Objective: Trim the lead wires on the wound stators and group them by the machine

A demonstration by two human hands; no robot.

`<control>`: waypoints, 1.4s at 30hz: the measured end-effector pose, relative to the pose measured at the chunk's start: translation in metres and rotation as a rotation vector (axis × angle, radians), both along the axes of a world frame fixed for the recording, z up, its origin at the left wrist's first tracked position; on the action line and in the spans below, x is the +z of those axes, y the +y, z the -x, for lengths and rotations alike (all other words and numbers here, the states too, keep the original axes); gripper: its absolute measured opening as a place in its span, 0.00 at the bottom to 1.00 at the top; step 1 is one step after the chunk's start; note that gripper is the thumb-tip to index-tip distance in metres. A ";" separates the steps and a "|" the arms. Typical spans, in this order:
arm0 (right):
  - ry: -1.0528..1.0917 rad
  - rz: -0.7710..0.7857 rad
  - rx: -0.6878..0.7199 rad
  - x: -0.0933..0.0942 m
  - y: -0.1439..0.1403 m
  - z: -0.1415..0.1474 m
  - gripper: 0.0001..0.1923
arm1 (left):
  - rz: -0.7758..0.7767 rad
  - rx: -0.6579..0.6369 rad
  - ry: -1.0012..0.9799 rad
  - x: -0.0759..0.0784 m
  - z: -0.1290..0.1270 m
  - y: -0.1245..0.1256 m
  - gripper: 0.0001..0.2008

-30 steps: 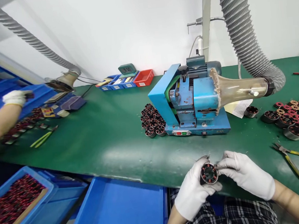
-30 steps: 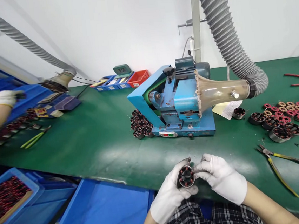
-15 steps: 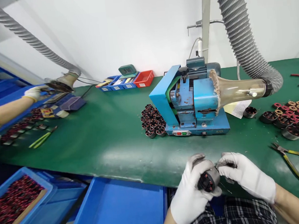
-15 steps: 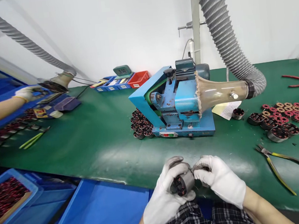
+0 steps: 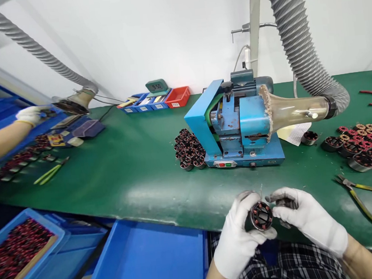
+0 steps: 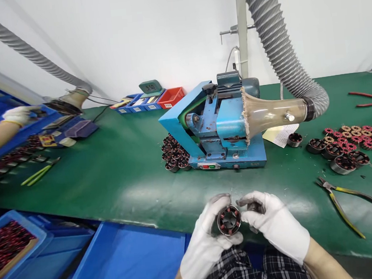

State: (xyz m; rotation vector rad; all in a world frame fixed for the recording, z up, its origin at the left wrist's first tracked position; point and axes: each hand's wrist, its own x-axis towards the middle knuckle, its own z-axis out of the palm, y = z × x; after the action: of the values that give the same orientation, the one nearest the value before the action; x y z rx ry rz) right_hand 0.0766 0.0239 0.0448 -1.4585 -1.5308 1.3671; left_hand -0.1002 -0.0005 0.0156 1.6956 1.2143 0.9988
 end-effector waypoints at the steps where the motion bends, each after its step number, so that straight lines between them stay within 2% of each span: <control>1: 0.009 -0.018 0.001 -0.001 0.000 -0.001 0.08 | 0.068 -0.004 -0.061 0.002 -0.001 0.000 0.28; 4: -0.083 -0.140 0.034 -0.002 0.001 -0.001 0.08 | 0.167 -0.031 -0.186 0.013 -0.001 0.000 0.17; 6: -0.100 -0.141 0.058 -0.001 0.001 0.001 0.09 | 0.124 -0.082 -0.207 0.017 0.000 0.000 0.07; 7: -0.068 -0.093 0.068 -0.001 0.001 0.001 0.09 | 0.080 -0.090 -0.186 0.017 0.000 0.000 0.07; 8: -0.026 -0.027 0.076 -0.002 0.001 0.002 0.09 | 0.031 -0.079 -0.135 0.016 0.002 0.000 0.10; 10: 0.041 0.088 0.085 -0.003 0.002 0.002 0.09 | -0.063 -0.043 0.008 0.011 0.004 0.001 0.22; 11: 0.043 0.108 0.085 -0.004 0.002 0.002 0.09 | -0.087 -0.050 0.065 0.009 0.006 0.003 0.27; 12: 0.014 0.087 0.084 -0.006 0.002 0.002 0.09 | -0.089 -0.080 0.093 0.009 0.007 0.005 0.28; 16: -0.221 -0.195 0.055 -0.014 0.000 0.003 0.09 | 0.017 -0.272 0.060 0.012 0.008 0.011 0.13; 18: -0.258 -0.233 0.053 -0.020 0.001 0.004 0.09 | 0.010 -0.231 0.055 0.008 0.005 0.011 0.10; 20: -0.226 -0.150 0.098 -0.028 0.003 0.006 0.11 | -0.056 -0.100 0.113 -0.005 0.002 0.009 0.15; 22: -0.194 -0.051 0.179 -0.037 0.007 0.006 0.17 | -0.163 0.009 0.234 -0.022 0.000 0.007 0.24; 25: -0.218 -0.014 0.288 -0.046 0.015 0.005 0.24 | -0.276 0.022 0.341 -0.045 0.001 0.009 0.25; 27: -0.272 -0.040 0.345 -0.047 0.021 0.003 0.21 | -0.224 -0.004 0.354 -0.051 0.004 0.014 0.24; 31: -0.404 -0.170 0.476 -0.036 0.032 0.000 0.09 | -0.133 -0.065 0.358 -0.049 0.010 0.026 0.26; 36: -0.451 -0.212 0.608 -0.023 0.048 -0.018 0.08 | -0.141 -0.138 0.345 -0.043 0.015 0.030 0.27; 39: -0.434 -0.184 0.565 -0.023 0.058 -0.042 0.09 | -0.132 -0.165 0.341 -0.040 0.017 0.030 0.27; 42: -0.411 -0.115 0.437 -0.026 0.064 -0.055 0.10 | -0.119 -0.169 0.318 -0.037 0.015 0.029 0.29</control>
State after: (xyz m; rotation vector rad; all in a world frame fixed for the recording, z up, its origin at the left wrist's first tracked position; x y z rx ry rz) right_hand 0.1311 0.0880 0.0187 -1.4480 -2.2581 1.2292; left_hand -0.1155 0.0288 -0.0213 2.0725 1.2024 0.7304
